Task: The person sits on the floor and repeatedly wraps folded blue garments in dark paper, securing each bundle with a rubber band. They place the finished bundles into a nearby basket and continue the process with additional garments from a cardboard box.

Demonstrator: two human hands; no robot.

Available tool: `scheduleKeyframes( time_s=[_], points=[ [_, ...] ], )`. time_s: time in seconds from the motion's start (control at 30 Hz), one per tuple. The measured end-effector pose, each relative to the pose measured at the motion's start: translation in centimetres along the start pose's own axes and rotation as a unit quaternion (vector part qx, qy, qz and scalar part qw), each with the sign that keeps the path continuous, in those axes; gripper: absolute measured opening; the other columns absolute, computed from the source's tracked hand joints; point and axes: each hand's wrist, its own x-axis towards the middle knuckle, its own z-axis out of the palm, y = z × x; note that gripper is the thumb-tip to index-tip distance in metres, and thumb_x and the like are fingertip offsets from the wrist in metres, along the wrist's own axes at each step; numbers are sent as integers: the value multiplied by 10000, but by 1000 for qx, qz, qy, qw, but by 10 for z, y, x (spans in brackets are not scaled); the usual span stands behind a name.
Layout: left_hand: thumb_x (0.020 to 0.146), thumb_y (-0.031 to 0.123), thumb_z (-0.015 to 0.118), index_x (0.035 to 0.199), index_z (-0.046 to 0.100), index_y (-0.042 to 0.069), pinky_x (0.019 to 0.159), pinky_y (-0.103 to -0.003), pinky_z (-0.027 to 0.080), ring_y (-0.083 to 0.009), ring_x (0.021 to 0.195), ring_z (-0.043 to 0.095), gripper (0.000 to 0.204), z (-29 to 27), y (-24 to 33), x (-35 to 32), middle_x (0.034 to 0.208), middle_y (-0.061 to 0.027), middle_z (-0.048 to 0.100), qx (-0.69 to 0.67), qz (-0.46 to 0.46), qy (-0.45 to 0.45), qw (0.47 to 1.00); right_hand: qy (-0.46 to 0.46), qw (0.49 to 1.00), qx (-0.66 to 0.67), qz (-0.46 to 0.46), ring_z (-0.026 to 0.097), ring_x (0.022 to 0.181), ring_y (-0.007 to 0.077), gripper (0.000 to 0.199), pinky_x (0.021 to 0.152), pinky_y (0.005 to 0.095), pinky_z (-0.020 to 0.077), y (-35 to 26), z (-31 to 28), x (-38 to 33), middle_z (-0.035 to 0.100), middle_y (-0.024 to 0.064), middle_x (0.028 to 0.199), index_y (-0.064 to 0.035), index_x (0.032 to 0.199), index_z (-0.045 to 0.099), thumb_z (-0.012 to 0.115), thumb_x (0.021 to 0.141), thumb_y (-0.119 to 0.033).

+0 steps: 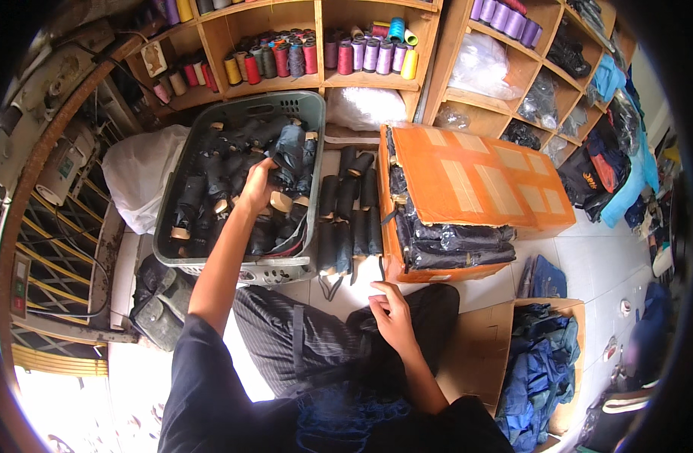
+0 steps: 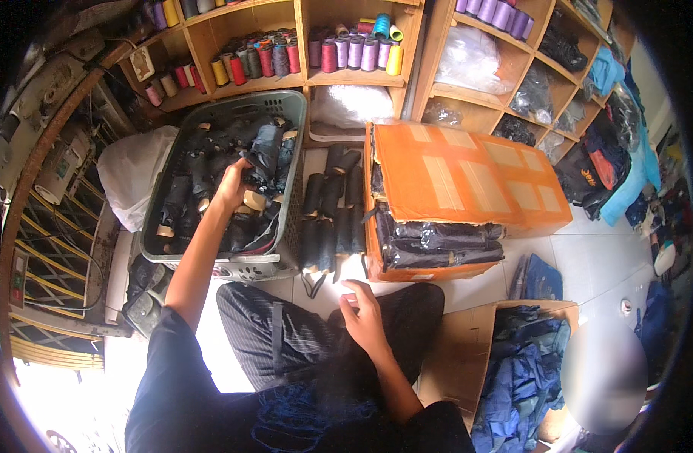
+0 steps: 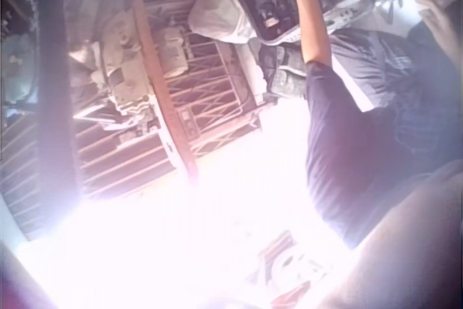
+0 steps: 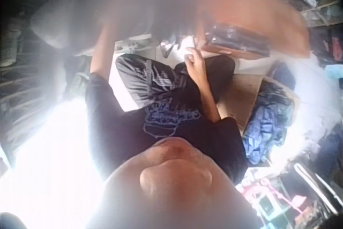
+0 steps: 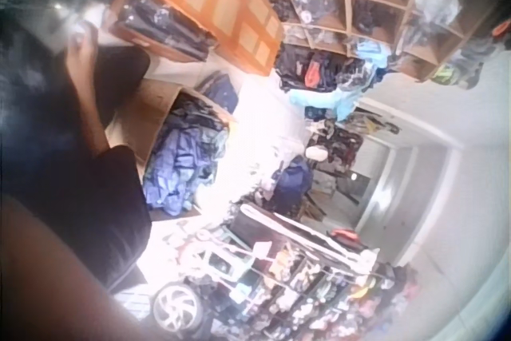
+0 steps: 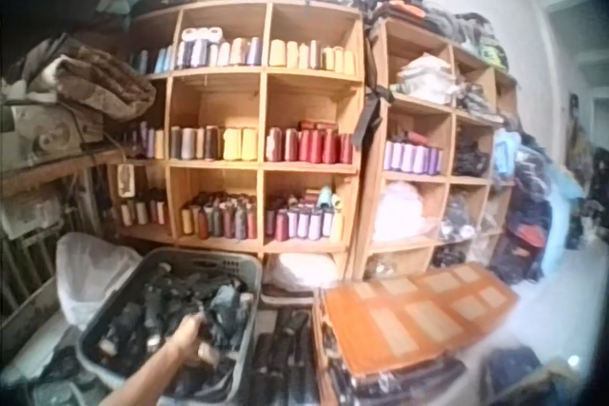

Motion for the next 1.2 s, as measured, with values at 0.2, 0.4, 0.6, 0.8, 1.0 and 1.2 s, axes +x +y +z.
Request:
scheduleKeyframes(
  time_s=[0.2,0.4,0.6,0.8,1.0,1.2],
  points=[
    [811,147,518,1116,539,118,912,-471,420,-192,1043,527,307,41,23,-116,1109,-36,564,-121,45,-43,991,-47,994,77,-54,627,973,179,613,825,287,512,-42,26,34,490,158,1291,-15,1358,391,668,811,15],
    [775,200,652,1384,317,46,1015,-354,405,-211,1201,482,712,86,2,-205,1285,-100,490,-213,56,-126,967,-82,973,158,-144,558,1071,236,1105,919,354,484,-68,28,49,355,175,1417,-66,1486,166,852,628,-190],
    [769,172,673,1438,256,65,1063,-389,345,-218,1247,446,795,101,-26,-237,1308,-99,480,-225,4,-203,953,-52,980,54,-185,517,1065,254,1105,875,357,458,-70,-6,14,420,182,1326,-15,1468,219,865,610,-277],
    [823,270,519,1463,246,38,1109,-491,269,-312,1333,366,734,98,-71,-242,1413,-166,416,-309,-55,-337,888,-35,986,63,-148,418,1265,329,938,1041,407,352,-61,-46,-42,393,196,1395,7,1429,299,814,679,-223],
    [891,599,474,1381,354,20,996,-449,413,-285,1177,507,768,157,-89,-282,1323,-152,485,-42,-66,-142,987,40,981,-87,-167,513,1152,333,842,941,401,448,-51,-57,-87,451,172,1308,-9,1382,393,771,698,-323],
    [952,385,530,1470,168,114,1012,-412,393,-252,1197,462,688,180,-107,-314,1341,-129,415,4,-85,-184,979,93,979,-134,-125,540,1103,323,756,899,390,462,-43,-62,-127,479,160,1262,-13,1332,463,705,738,-414]
  ],
)
